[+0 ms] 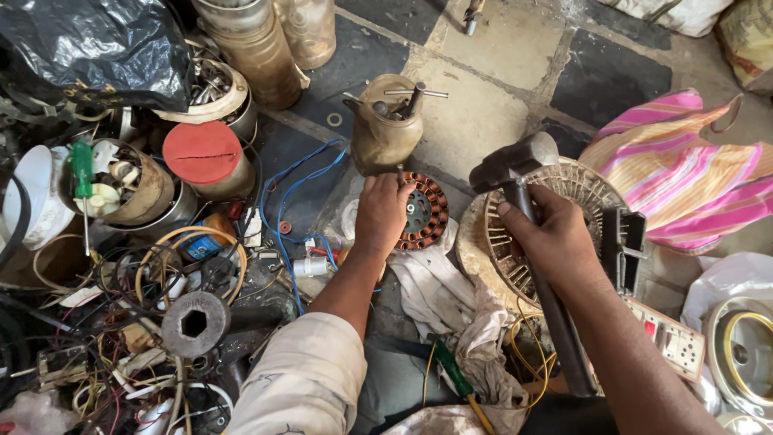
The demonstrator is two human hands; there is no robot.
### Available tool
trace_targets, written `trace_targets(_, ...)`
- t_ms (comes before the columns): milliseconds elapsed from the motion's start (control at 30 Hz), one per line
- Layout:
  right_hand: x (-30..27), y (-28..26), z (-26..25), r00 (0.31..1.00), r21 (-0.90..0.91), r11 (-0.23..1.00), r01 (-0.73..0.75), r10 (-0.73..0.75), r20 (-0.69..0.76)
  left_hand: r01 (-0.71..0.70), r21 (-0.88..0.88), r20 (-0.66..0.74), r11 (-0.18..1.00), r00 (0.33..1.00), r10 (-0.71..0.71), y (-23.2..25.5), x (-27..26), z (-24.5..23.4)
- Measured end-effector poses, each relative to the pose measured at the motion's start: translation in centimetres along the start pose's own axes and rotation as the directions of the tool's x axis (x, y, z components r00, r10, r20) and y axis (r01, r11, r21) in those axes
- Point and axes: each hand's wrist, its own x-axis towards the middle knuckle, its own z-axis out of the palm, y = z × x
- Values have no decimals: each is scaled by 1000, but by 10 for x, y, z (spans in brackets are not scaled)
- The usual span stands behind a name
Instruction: The person works on a fan motor assembly while sitting on the floor, using a hammer to tap components into place and handling the internal copper-wound stator. The person manipulates a small bearing and a shaft, fitting them into the stator and testing the fit by hand.
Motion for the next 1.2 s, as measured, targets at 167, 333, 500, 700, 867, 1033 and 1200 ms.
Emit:
trace_targets(167,3,-20,3,994,-111,988,108,-106,26,-52,34,-57,998,997,53,4,0,-2)
trace_targets(333,9,-65,8,954,-148,943,299,-291,76,-45,-21,-35,999,998,45,5,-1,-2)
trace_targets(500,12,-88,26,924,-259,887,382,-362,122,-53,-25,-32,998,998,52,-4,-2,8)
trace_targets(700,25,-118,32,920,-393,838,379,-296,257,-28,3,-37,1000,999,28,-25,-15,19)
trace_targets(867,11,-111,3,947,-177,932,316,-301,111,94,-27,-27,995,995,-95,-33,-20,38)
trace_targets(1033,5,-43,2,920,-197,914,353,-378,-106,180,10,-76,984,981,-179,-54,-26,38)
trace_targets(1200,-15,32,-28,933,-473,881,32,-196,-301,250,-55,-6,967,968,-250,-76,-31,43)
